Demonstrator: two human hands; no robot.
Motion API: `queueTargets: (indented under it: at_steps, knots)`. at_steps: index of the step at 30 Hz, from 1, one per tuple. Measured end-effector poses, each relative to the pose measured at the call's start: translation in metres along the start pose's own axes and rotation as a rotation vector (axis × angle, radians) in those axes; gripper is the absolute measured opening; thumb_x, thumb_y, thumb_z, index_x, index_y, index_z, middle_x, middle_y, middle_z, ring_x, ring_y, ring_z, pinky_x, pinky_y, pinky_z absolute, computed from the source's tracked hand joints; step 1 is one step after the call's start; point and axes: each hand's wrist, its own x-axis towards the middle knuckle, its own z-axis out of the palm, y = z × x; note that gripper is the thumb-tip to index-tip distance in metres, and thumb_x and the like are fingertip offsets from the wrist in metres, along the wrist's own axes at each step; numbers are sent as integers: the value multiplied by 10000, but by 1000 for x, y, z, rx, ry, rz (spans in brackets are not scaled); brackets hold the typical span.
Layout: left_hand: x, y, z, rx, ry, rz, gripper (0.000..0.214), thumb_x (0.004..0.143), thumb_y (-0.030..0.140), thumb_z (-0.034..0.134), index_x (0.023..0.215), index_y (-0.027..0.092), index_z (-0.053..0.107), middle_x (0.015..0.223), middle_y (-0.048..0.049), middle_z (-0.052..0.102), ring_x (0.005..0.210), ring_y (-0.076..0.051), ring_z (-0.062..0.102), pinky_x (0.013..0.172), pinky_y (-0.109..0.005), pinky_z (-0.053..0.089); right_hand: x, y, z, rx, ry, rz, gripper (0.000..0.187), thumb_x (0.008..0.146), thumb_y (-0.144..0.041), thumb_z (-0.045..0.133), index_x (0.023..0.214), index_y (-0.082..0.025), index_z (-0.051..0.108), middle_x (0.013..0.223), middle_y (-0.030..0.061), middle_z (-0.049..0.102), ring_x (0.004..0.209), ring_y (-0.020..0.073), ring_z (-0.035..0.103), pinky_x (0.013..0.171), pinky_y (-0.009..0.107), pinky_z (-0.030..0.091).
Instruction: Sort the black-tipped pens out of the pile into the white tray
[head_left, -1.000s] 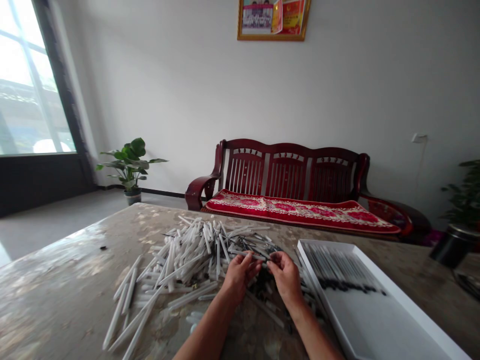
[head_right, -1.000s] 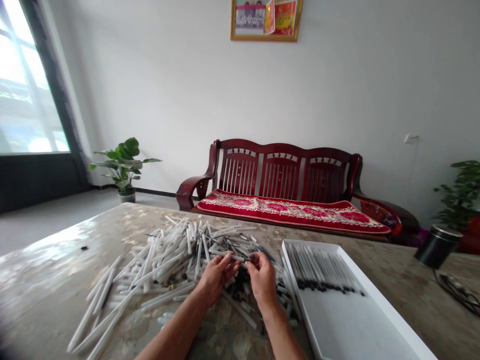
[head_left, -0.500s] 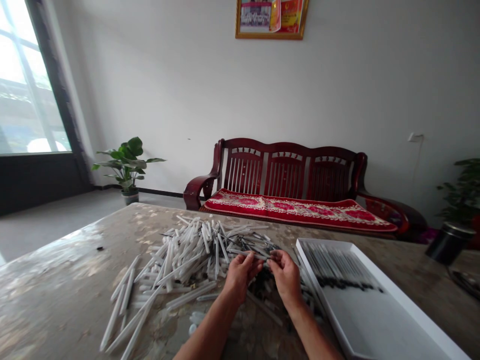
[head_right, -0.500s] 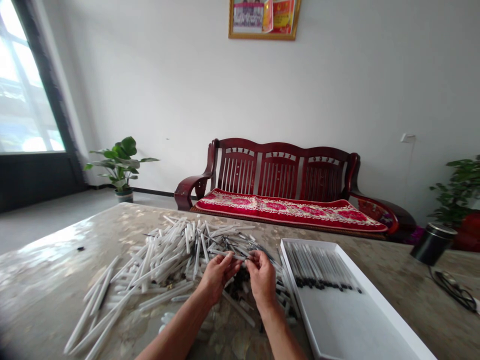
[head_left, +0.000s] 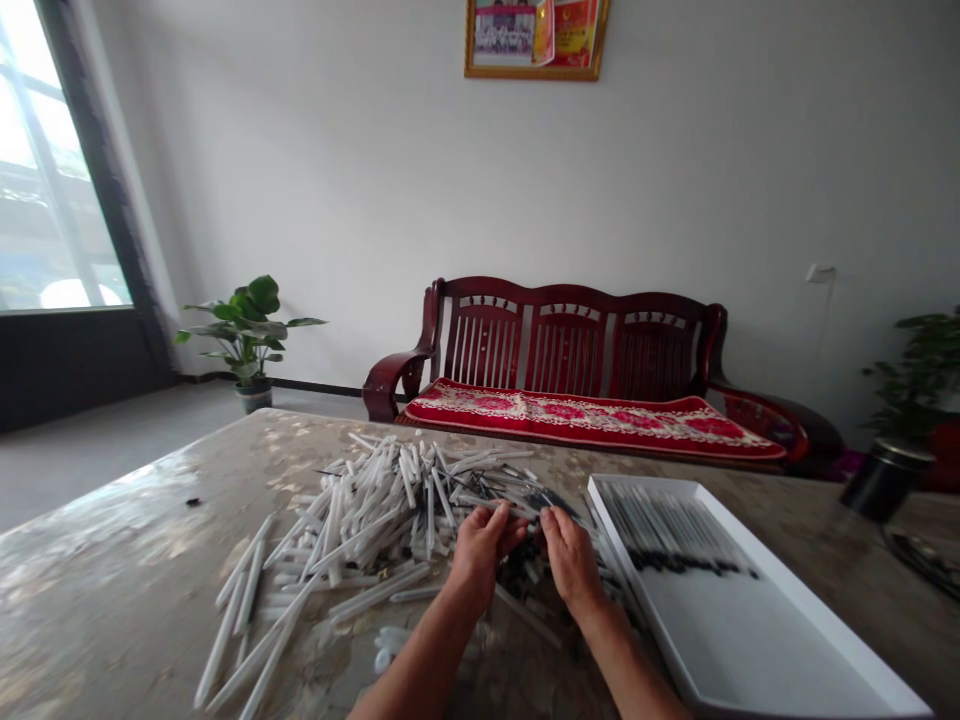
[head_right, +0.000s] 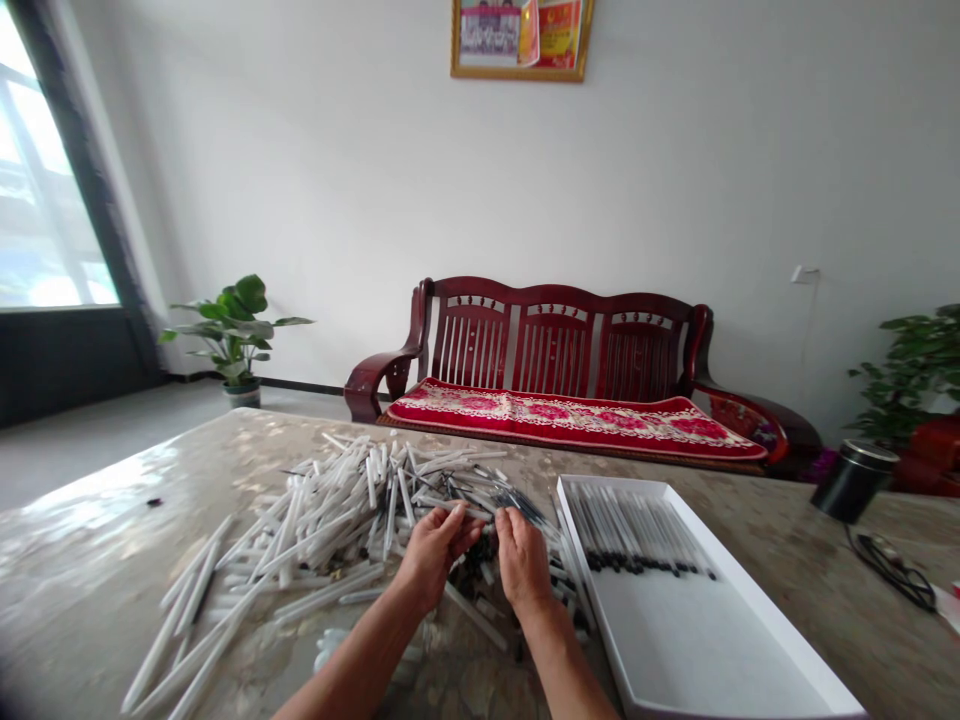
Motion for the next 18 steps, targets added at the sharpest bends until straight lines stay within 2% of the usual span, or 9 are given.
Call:
queueTargets:
  at_steps: [4, 6, 9, 11, 14, 18]
  knots:
    - [-1, 2, 0, 1, 10, -15, 120, 777, 173, 748, 774, 127, 637, 701, -58, 727, 627, -130, 714, 610, -196, 593, 0, -2, -2, 83, -36, -72, 366, 920, -507, 385, 796, -224, 581, 665, -7, 607, 623, 165, 561, 586, 247, 406]
    - [-1, 1, 0, 12, -4, -20, 133, 766, 179, 759, 778, 125, 638, 702, -61, 727, 625, -136, 714, 601, -202, 594, -1, -2, -3, 62, -30, -73, 381, 904, -522, 410, 721, -226, 566, 610, -14, 579, 578, 161, 529, 559, 250, 382]
    - [-2, -2, 1, 19, -17, -13, 153, 745, 180, 778, 787, 121, 644, 694, -54, 720, 612, -139, 711, 594, -211, 596, -1, -1, -4, 19, -11, 0, 485, 911, -577, 352, 618, -233, 529, 522, -14, 516, 525, 165, 489, 534, 265, 350]
    - [-2, -3, 2, 15, -12, -5, 161, 739, 184, 784, 786, 122, 644, 695, -52, 720, 613, -139, 712, 596, -211, 596, -2, -2, -6, 25, -21, 11, 501, 917, -589, 330, 645, -231, 551, 539, -7, 534, 541, 172, 507, 542, 266, 358]
    - [-2, -2, 3, 13, -5, -6, 160, 744, 194, 781, 782, 127, 640, 706, -57, 727, 627, -141, 715, 603, -208, 594, -2, -3, -7, 61, -49, -52, 412, 904, -562, 405, 755, -226, 591, 635, -4, 607, 597, 170, 550, 568, 251, 381]
    - [-3, -3, 2, 12, -44, 0, 174, 724, 211, 797, 785, 128, 658, 697, -41, 724, 622, -139, 710, 613, -215, 595, -2, -1, -6, 22, -25, -25, 465, 907, -573, 392, 653, -226, 568, 549, -5, 564, 544, 167, 523, 541, 257, 358]
